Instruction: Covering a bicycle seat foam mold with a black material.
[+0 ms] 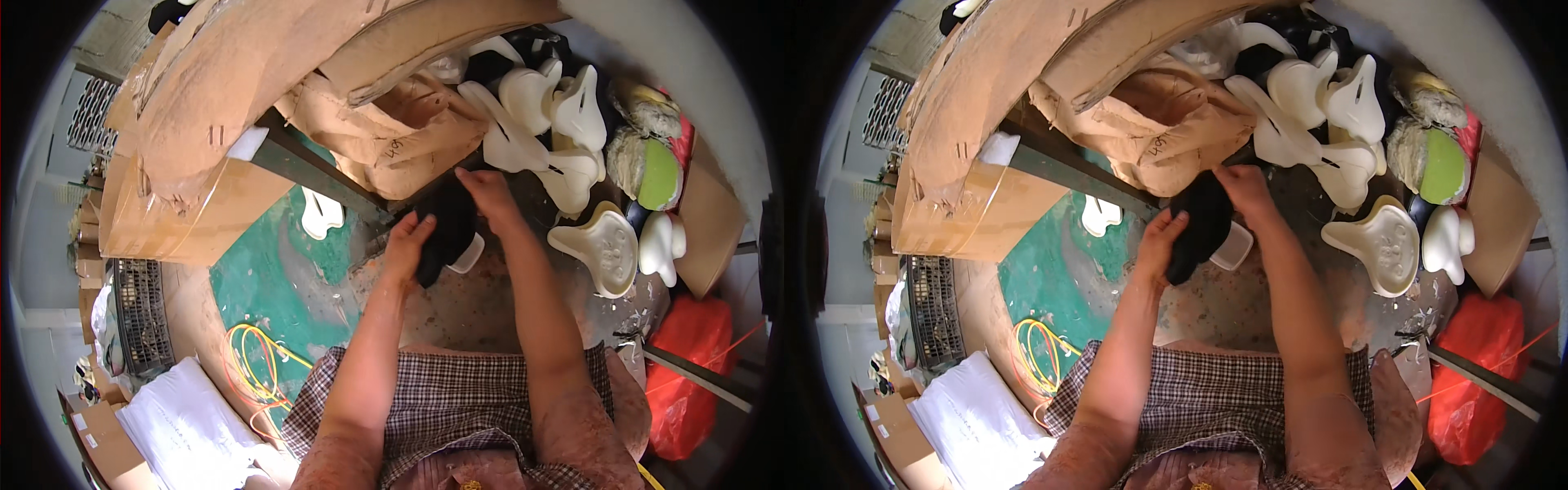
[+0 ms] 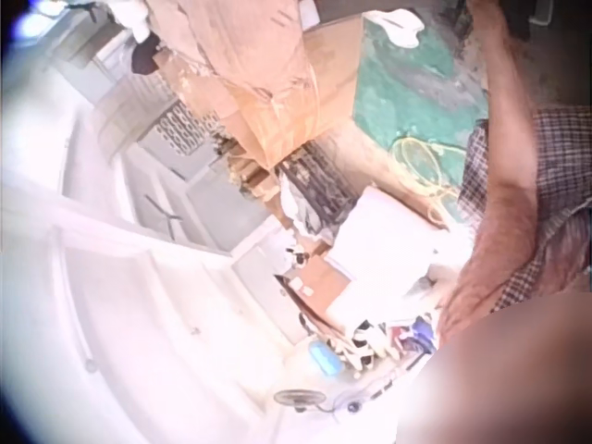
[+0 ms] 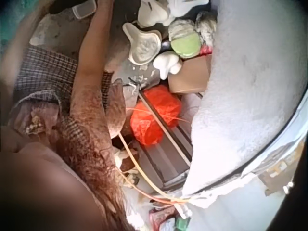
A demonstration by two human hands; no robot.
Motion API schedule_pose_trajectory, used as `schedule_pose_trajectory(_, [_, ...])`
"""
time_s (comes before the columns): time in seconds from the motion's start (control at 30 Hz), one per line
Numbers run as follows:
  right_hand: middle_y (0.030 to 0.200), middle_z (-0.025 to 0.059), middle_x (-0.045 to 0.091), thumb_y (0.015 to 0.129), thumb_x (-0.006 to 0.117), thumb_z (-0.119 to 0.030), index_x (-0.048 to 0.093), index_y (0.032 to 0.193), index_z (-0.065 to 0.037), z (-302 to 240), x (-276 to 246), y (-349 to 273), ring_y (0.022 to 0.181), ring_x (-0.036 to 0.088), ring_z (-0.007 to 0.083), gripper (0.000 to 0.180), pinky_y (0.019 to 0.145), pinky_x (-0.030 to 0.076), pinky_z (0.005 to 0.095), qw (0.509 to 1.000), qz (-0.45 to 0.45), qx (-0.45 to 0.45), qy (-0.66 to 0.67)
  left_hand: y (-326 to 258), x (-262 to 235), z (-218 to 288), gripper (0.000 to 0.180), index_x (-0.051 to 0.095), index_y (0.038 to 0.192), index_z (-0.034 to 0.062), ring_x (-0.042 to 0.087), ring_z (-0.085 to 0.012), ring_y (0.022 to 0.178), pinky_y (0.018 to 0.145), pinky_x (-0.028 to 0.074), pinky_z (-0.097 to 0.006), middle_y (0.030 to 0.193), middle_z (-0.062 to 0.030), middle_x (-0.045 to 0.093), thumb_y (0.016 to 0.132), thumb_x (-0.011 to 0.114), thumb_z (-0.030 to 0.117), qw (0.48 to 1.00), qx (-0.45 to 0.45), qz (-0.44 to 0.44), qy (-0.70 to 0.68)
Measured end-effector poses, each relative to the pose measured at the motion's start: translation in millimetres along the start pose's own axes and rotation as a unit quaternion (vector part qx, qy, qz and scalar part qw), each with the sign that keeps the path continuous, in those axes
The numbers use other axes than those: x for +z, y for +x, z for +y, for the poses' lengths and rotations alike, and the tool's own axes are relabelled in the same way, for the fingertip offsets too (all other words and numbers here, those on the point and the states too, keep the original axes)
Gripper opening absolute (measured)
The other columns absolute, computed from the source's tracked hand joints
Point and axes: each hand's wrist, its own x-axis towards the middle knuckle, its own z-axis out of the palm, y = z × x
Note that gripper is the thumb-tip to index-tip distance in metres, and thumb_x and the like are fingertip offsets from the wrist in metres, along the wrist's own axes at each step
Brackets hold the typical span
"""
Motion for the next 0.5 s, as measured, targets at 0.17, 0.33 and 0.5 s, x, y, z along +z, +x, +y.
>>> schedule_pose_trajectory(0.17, [0.069,0.0016,0.062,0.091,0.052,-0.033,0.064,0.094,-0.002,32,82,-41,0.063,0.061,0.0242,0.033,0.066,0.049,0.0357,0.914,-0.027,-0.401,0.058,1,-14,-2,0.022,0.058,0.099,0.005,0.059,-0.0123,0.075,0.065,0.049,-0.026,0.087,-0.0029,0.062,0.093,0.052,0.026,0.978,-0.037,0.018,-0.205])
schedule_pose_trajectory(0.33, [0.085,0.0159,0.066,0.089,0.05,-0.037,0.064,0.095,-0.002,44,68,-1,0.075,0.064,0.0306,0.038,0.073,0.048,0.0365,0.975,-0.121,-0.132,-0.13,0,-1,-44,0.023,0.056,0.107,0.0077,0.058,-0.0127,0.081,0.072,0.048,-0.028,0.091,-0.0013,0.06,0.094,0.043,0.021,0.986,0.005,0.067,-0.151])
schedule_pose_trajectory(0.5, [0.07,0.0167,0.063,0.087,0.054,-0.034,0.065,0.081,-0.001,10,28,-8,0.069,0.063,0.0285,0.035,0.066,0.048,0.0363,0.98,-0.121,-0.133,-0.082,-14,-4,-10,0.02,0.06,0.104,0.0069,0.058,-0.0109,0.08,0.07,0.046,-0.026,0.091,0.0005,0.062,0.094,0.046,0.018,0.999,0.025,0.036,-0.02])
